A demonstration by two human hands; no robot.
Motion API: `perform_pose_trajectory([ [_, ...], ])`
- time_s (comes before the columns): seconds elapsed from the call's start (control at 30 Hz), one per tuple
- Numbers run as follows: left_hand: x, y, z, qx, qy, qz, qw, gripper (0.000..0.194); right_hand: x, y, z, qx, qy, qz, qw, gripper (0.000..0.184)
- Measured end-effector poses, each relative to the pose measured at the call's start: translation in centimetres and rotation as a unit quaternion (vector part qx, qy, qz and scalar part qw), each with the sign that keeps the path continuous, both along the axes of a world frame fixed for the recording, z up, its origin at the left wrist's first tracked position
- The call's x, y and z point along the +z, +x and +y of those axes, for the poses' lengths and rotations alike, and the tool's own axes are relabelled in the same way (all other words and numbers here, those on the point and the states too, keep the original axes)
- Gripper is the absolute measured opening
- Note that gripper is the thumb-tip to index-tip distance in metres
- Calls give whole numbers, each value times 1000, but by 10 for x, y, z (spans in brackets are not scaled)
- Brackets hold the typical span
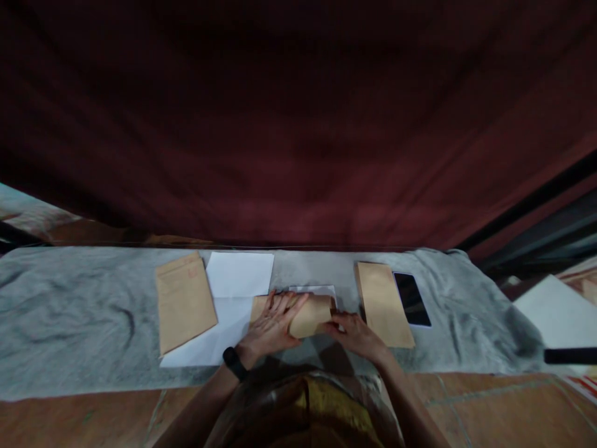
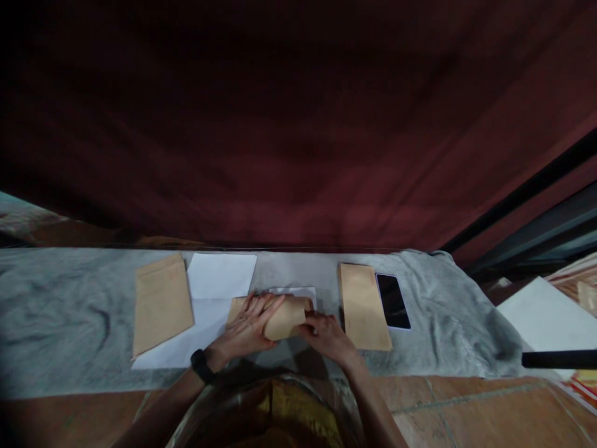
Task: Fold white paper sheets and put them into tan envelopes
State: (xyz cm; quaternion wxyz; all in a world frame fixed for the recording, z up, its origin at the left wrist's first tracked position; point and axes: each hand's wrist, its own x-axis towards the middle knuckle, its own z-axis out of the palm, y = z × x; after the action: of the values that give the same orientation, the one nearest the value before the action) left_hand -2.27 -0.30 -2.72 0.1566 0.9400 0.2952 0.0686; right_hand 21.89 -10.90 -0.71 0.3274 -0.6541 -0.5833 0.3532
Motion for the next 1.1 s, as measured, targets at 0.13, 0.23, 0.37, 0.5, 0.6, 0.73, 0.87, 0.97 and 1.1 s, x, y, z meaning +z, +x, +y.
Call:
perform_pose_trajectory([
  [0.13, 4, -6, -4, 11, 14, 0, 1000, 109, 5, 2, -4, 75, 33, -48, 995, 21],
  [0.23, 6, -7, -6, 20, 0, -1, 1000, 112, 5, 1, -1, 76, 60, -39, 995, 33],
  [0.37, 11, -9, -4, 16, 7, 0, 1000, 111, 2, 4, 1, 91, 72, -39, 992, 32],
  [0.5, 13, -17, -2, 28, 47, 5, 999, 103, -3, 12, -1, 90, 60, -41, 993, 26],
  [0.6, 11, -25, -2, 52, 61, 20, 997, 105, -12, 13, -2, 67, 53, -40, 996, 29],
  [0.73, 7, -37, -5, 83, 57, 42, 994, 111, -29, 10, 7, -86, 23, -96, 991, 24],
  [0.87, 6, -47, -9, 109, 53, 46, 992, 107, -47, 0, 24, -198, 11, -211, 957, 27],
  [0.97, 6, -50, -12, 125, 45, 51, 990, 105, -58, -10, 34, -211, 26, -232, 949, 31],
  [1.1, 7, -53, -17, 146, 38, 68, 986, 106, -66, -19, 37, -241, 72, -187, 950, 21],
])
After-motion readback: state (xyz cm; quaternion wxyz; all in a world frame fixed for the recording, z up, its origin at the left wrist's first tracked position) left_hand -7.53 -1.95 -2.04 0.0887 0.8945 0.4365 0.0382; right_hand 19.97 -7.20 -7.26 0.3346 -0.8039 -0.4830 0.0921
